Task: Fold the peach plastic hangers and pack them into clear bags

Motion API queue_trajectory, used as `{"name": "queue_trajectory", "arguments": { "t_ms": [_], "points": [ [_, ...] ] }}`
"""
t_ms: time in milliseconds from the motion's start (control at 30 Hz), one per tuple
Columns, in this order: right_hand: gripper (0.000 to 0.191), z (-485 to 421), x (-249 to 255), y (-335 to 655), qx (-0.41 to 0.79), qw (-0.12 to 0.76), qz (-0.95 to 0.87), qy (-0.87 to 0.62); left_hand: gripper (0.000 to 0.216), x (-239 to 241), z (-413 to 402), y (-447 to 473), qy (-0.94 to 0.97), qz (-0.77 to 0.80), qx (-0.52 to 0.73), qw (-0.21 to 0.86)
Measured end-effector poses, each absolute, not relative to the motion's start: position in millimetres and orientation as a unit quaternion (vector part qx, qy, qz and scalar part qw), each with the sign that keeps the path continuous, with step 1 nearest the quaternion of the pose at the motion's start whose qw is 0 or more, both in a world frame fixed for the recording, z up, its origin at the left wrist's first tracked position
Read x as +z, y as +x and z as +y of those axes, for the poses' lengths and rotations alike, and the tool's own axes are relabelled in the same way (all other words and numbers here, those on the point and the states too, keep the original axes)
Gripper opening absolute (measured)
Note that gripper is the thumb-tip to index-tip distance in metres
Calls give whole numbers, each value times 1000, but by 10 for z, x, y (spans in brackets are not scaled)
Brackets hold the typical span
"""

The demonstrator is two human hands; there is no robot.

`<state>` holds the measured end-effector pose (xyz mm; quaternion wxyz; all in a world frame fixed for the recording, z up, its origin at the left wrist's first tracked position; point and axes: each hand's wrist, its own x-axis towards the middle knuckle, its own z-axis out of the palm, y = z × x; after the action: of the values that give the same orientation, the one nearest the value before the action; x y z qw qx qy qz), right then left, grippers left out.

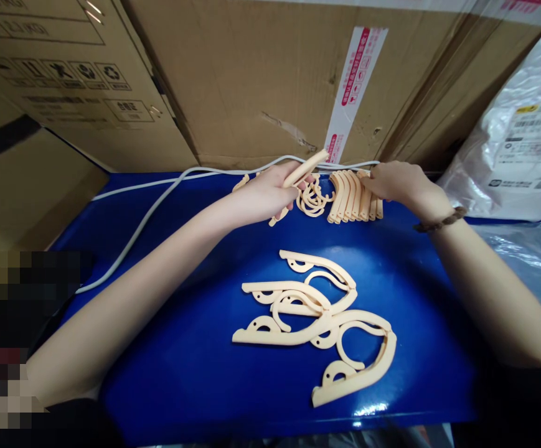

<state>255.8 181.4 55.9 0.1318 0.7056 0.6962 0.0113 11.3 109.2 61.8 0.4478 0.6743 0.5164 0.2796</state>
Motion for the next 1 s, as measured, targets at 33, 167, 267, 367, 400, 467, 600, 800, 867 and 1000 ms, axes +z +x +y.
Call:
{"name": "queue_trajectory", "arguments": {
  "t_ms": [33,167,267,367,400,467,600,800,867,1000],
  "points": [
    [50,1826,545,2570,14,130,698,704,54,630,1086,116,666,520,288,451],
    [49,1889,510,2606,-4,121,703,700,51,635,1083,119,656,526,293,456],
    [46,1916,512,2620,-30,105,712,694,44,584,1110,97,679,512,284,443],
    [45,1912,525,2621,-43,84,723,684,34,537,1134,74,708,493,278,422],
    [44,1907,529,2618,-45,78,726,682,32,531,1137,71,713,490,279,418],
    [41,1896,534,2610,-44,67,729,680,30,534,1136,74,713,488,281,417],
    [41,1873,544,2586,-27,50,725,687,28,559,1120,90,705,487,291,426],
    [76,1781,542,2508,10,43,707,706,28,578,1106,97,702,487,290,432],
    [98,1739,521,2461,28,48,701,711,28,586,1103,100,703,486,290,431],
    [118,1659,479,2350,54,63,709,700,26,596,1099,107,703,490,290,427]
  ]
}}
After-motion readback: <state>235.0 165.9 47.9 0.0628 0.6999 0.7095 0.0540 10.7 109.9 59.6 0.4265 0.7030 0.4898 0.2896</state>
